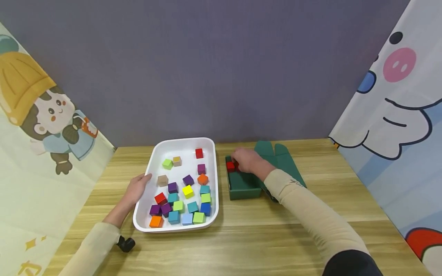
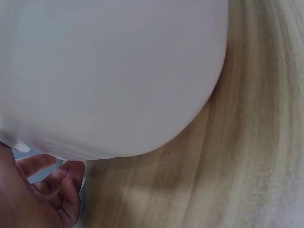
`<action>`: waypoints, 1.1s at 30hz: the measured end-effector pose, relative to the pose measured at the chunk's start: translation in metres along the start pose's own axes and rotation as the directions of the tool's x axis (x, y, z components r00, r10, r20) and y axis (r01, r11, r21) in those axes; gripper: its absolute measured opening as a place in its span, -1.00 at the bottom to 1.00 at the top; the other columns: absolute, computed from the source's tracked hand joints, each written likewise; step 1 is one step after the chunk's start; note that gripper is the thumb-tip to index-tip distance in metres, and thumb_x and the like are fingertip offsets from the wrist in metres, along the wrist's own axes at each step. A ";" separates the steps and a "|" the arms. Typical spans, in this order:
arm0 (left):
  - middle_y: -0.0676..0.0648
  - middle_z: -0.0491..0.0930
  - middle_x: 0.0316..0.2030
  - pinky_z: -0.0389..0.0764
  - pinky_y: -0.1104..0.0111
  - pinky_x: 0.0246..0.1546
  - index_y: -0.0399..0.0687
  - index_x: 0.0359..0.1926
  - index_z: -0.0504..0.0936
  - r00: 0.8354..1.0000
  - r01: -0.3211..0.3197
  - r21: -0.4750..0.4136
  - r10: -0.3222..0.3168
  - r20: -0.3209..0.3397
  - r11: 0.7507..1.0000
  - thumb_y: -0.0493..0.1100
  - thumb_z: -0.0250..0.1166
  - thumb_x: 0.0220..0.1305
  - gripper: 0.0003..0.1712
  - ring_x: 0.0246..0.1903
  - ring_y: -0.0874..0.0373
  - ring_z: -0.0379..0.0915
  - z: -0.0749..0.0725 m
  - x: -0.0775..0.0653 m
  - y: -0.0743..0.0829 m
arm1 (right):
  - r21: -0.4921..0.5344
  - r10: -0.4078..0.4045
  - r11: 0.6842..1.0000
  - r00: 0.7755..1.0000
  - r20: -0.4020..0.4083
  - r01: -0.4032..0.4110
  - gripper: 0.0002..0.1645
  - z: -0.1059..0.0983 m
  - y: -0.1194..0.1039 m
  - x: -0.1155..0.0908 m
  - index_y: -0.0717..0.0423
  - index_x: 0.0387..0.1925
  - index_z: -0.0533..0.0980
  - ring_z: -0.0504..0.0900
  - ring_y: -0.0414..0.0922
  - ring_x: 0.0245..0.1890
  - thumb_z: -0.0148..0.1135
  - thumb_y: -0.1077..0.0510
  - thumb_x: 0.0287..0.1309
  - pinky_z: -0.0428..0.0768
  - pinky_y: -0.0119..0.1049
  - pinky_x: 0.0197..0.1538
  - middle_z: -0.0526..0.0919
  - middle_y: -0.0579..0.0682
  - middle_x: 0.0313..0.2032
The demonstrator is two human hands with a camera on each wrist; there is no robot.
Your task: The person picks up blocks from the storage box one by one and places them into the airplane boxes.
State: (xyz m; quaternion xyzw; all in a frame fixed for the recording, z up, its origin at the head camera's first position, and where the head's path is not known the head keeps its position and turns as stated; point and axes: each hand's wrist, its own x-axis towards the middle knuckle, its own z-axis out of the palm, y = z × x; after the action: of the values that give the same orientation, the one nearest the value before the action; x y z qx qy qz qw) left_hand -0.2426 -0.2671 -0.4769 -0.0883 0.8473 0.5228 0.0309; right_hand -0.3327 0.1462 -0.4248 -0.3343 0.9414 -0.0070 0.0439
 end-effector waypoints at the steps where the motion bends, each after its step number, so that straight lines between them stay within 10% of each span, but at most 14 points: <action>1: -0.39 0.60 -0.15 0.71 0.19 -0.36 -0.43 0.27 0.36 1.000 0.000 0.016 0.000 0.000 1.000 0.10 -0.07 0.50 -0.33 -0.31 -0.04 0.61 0.000 0.001 0.000 | -0.002 0.025 1.000 1.000 0.013 -0.025 -0.83 -0.001 0.001 0.001 0.07 -0.39 0.54 0.46 -0.10 -0.45 0.31 0.35 -0.03 0.52 -0.20 -0.45 0.48 -0.07 -0.40; 9: -0.40 0.58 -0.12 0.71 0.19 -0.36 -0.44 0.30 0.33 1.000 -0.010 0.078 0.008 0.021 0.997 0.09 -0.07 0.50 -0.32 -0.29 -0.05 0.60 -0.004 0.004 0.002 | -0.071 0.224 0.974 0.966 0.125 -0.217 -0.60 -0.004 0.005 0.005 0.01 -0.72 0.34 0.29 -0.14 -0.62 0.38 0.13 0.01 0.33 -0.22 -0.60 0.31 -0.11 -0.68; 22: -0.37 0.59 -0.14 0.70 0.23 -0.36 -0.44 0.29 0.34 0.999 -0.026 0.088 0.022 0.045 0.996 0.11 -0.07 0.50 -0.31 -0.32 0.00 0.60 -0.012 0.010 -0.001 | -0.009 0.227 0.974 0.966 0.122 -0.227 -0.79 -0.004 0.004 0.003 0.07 -0.59 0.44 0.42 -0.09 -0.55 0.31 0.31 0.00 0.48 -0.19 -0.52 0.50 -0.03 -0.56; 33: -0.37 0.59 -0.09 0.71 0.19 -0.30 -0.40 0.32 0.31 0.996 0.001 0.003 -0.002 0.090 1.000 0.13 -0.10 0.51 -0.30 -0.25 -0.03 0.61 -0.012 0.009 0.000 | 0.045 0.235 0.968 0.956 0.173 -0.246 -0.66 -0.001 0.008 0.001 0.08 -0.58 0.45 0.36 -0.12 -0.60 0.36 0.04 0.17 0.39 -0.26 -0.54 0.43 -0.03 -0.61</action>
State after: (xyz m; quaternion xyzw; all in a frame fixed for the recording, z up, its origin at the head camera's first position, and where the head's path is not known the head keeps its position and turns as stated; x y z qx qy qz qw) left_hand -0.2514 -0.2788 -0.4725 -0.0653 0.8458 0.5249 0.0696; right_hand -0.3386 0.1514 -0.4241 -0.2149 0.9674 -0.0049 0.1341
